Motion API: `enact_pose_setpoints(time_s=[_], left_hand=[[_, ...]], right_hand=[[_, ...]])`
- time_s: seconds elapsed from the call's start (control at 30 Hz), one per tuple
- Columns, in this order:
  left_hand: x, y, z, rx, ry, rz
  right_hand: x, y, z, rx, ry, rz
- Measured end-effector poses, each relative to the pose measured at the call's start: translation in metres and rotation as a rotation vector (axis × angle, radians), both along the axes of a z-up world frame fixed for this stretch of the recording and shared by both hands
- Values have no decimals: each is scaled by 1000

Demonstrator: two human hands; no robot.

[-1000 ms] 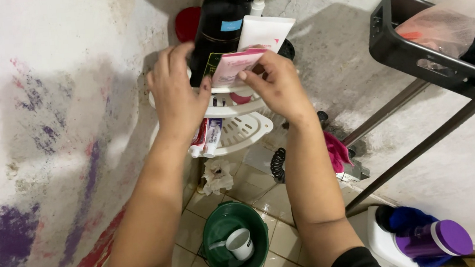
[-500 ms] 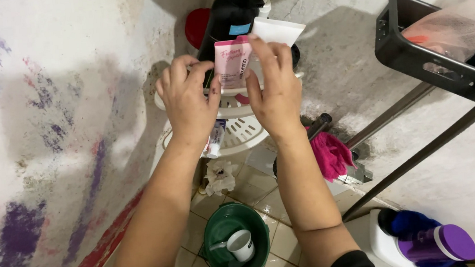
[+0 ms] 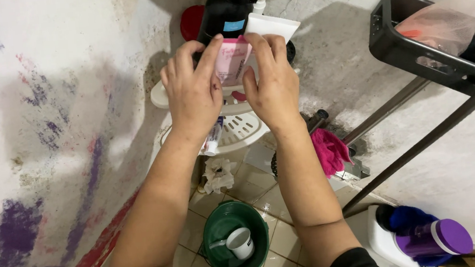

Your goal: Organizing toiletries and bathroom products by moving them from a sink area and a bucket onto a corner shelf unit.

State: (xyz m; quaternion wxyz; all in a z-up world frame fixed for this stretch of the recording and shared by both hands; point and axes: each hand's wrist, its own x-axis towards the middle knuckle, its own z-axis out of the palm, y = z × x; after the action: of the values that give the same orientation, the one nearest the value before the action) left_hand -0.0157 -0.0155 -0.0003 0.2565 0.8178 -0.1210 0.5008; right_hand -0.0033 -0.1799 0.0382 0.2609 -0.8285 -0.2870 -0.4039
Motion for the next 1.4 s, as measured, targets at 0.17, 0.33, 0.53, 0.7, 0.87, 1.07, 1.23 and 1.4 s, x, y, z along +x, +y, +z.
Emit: enact_pose_setpoints(time_s=[0.17, 0.33, 0.53, 0.7, 0.87, 1.07, 1.23, 1.4], left_hand=[[-1, 0, -4, 19, 28, 2], [-5, 1, -8, 19, 20, 0], [-22, 0, -12, -35, -48, 1], [-40, -12, -35, -139, -35, 14], [-50, -34, -62, -203, 29, -22], [-54, -55, -79, -227, 65, -57], [-57, -62, -92, -238, 75, -59], [-58, -46, -110, -265, 111, 71]], right_hand=[[-1, 2, -4, -4, 89, 30], [-6, 1, -5, -9, 97, 27], [-11, -16, -24, 71, -69, 89], [-23, -34, -50, 293, 51, 108], [-31, -46, -83, 348, 126, 65], [-43, -62, -102, 354, 140, 39], [-52, -82, -112, 334, 160, -21], [-45, -99, -143, 404, 267, -12]])
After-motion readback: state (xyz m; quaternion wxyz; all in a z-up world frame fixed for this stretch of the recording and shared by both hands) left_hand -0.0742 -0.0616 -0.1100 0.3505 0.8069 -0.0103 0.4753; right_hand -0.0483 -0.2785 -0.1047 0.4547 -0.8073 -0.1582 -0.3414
